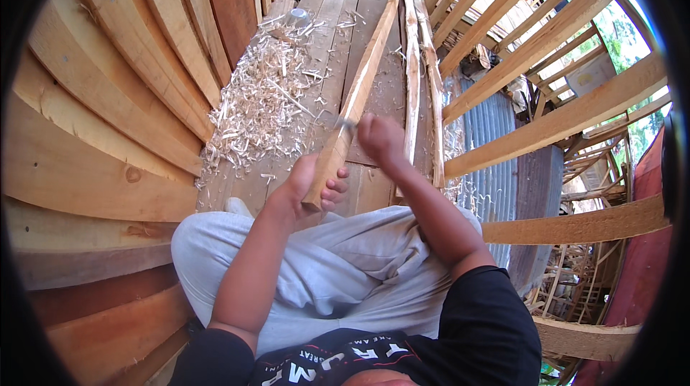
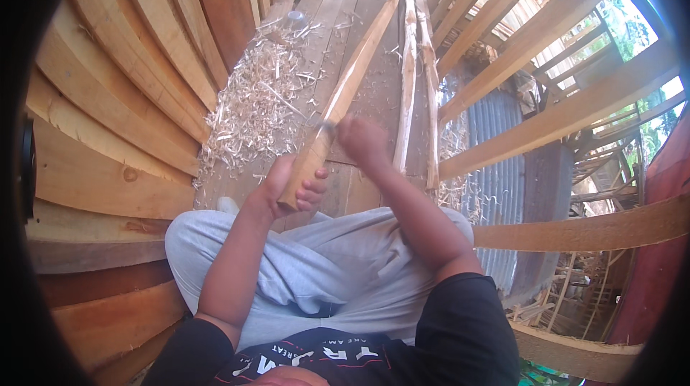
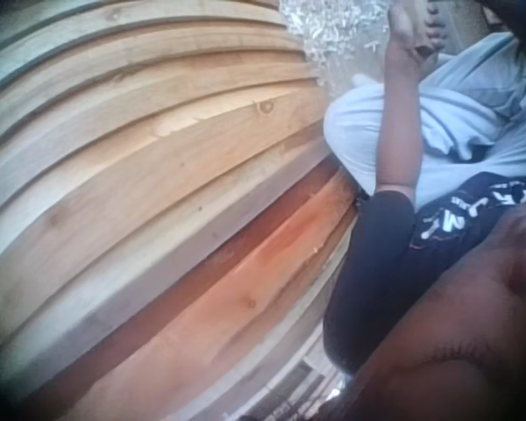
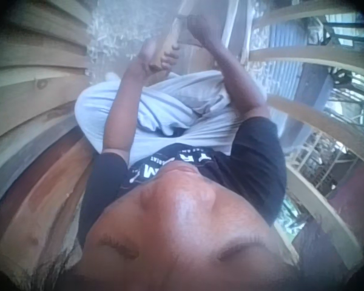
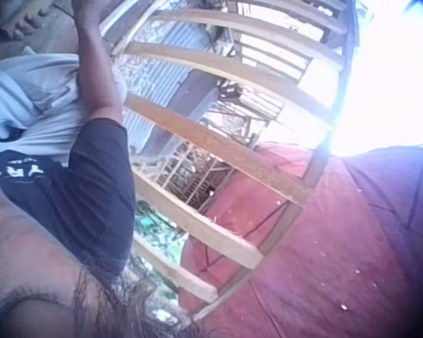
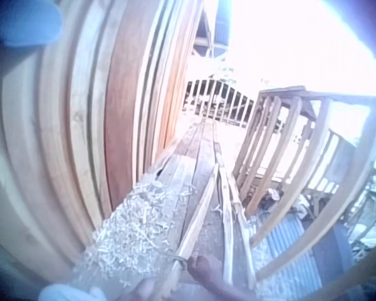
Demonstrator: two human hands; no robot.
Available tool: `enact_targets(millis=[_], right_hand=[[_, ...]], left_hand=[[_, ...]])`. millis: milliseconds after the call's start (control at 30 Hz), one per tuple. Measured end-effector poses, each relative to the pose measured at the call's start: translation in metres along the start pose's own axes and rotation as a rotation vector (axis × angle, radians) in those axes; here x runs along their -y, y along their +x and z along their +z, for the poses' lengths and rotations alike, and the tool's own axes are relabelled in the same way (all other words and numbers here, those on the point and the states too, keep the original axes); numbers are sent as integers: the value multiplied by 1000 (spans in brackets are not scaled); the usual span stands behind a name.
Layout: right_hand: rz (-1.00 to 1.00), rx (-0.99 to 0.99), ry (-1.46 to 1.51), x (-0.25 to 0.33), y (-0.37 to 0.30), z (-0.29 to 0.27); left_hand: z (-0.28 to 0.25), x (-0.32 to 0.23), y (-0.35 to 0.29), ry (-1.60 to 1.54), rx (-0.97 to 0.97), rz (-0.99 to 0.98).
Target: The person sits cross-legged on a wooden floor and uses a chisel to shave and shape a long wooden stick. Wood shavings accumulate on the floor as the person repeatedly scrapes the stick's surface.
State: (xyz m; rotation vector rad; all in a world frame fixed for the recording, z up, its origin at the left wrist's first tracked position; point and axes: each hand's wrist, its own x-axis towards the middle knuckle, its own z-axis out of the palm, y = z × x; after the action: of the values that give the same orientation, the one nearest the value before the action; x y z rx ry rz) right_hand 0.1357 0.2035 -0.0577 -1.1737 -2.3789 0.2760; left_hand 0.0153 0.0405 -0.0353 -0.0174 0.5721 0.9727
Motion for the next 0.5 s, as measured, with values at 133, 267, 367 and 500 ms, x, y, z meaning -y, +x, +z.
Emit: enact_targets(millis=[133,267,367,500], right_hand=[[-38,96,-6,-16,16,-11],[-3,98,37,-11,10,-9],[-35,208,25,16,-5,-26],[-190,84,-52,-39,23,-16]], left_hand=[[-4,3,5,77,-65,22],[-2,-6,0,134,-100,55],[-2,-6,-9,116,-111,43],[3,11,2,138,-161,35]])
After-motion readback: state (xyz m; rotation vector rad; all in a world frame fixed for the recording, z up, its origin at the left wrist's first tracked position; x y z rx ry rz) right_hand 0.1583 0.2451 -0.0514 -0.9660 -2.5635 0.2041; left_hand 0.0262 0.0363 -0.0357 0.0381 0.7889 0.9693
